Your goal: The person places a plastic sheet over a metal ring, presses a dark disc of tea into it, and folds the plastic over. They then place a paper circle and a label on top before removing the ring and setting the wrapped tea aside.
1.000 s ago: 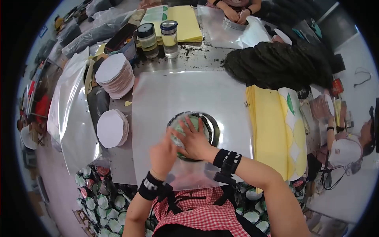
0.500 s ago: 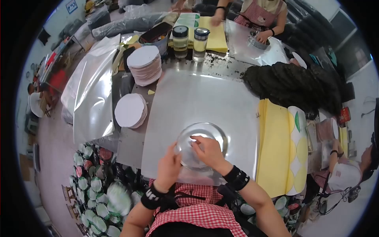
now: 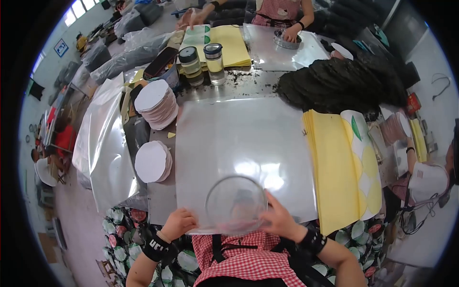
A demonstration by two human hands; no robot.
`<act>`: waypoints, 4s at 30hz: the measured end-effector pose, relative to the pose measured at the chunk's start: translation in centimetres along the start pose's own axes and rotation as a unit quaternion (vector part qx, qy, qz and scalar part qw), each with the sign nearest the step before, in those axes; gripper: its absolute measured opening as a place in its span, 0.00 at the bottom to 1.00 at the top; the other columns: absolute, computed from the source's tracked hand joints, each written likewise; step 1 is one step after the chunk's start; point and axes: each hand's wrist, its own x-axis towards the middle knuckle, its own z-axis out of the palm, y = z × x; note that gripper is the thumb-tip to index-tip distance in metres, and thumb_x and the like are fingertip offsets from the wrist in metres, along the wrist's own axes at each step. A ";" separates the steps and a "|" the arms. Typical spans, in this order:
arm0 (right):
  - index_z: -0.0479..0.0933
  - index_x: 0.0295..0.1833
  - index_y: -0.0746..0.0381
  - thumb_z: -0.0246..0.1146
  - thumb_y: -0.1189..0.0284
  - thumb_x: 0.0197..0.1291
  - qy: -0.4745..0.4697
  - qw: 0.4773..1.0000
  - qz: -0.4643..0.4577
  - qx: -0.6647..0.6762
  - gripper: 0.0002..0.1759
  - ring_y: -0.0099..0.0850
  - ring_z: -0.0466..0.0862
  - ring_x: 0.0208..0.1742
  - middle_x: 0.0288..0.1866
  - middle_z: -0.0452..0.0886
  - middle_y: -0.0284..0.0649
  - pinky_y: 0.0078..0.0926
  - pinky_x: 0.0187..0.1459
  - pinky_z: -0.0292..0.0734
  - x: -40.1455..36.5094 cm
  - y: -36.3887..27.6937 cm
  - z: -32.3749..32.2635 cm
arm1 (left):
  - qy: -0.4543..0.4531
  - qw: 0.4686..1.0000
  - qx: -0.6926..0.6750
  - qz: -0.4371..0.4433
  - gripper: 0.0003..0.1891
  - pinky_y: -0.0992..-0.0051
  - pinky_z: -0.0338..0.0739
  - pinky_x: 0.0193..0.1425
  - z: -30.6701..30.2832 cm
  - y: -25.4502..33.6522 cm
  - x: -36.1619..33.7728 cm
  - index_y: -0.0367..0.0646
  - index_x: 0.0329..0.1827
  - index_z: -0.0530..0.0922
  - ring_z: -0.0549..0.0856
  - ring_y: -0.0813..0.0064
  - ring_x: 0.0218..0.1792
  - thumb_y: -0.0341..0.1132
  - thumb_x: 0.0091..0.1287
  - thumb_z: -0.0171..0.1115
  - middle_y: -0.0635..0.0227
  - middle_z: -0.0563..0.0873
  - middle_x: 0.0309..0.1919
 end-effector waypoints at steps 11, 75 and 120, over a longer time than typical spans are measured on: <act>0.78 0.48 0.66 0.76 0.66 0.51 -0.132 0.985 -0.094 0.051 0.23 0.62 0.68 0.73 0.75 0.59 0.69 0.46 0.71 0.68 0.7 -4.0 -0.3 | 0.019 0.998 -0.055 0.013 0.09 0.61 0.78 0.42 -0.4 -0.2 1.0 0.46 0.35 0.83 0.82 0.57 0.38 0.32 0.52 0.72 0.65 0.84 0.36; 0.72 0.49 0.64 0.71 0.75 0.61 0.202 0.826 0.295 0.437 0.16 0.21 0.81 0.38 0.38 0.80 0.33 0.21 0.40 0.81 13.1 8.5 -9.6 | 0.217 0.955 0.137 0.146 0.17 0.69 0.83 0.46 -1.4 7.3 17.2 0.43 0.54 0.83 0.88 0.66 0.47 0.35 0.62 0.67 0.66 0.87 0.48; 0.61 0.71 0.80 0.86 0.52 0.20 -0.121 0.911 0.100 -0.380 0.72 0.38 0.87 0.34 0.49 0.73 0.51 0.25 0.36 0.85 17.0 6.3 1.8 | 0.204 0.923 0.320 0.069 0.14 0.49 0.57 0.78 5.0 9.8 3.4 0.43 0.54 0.81 0.73 0.57 0.70 0.40 0.69 0.62 0.61 0.79 0.66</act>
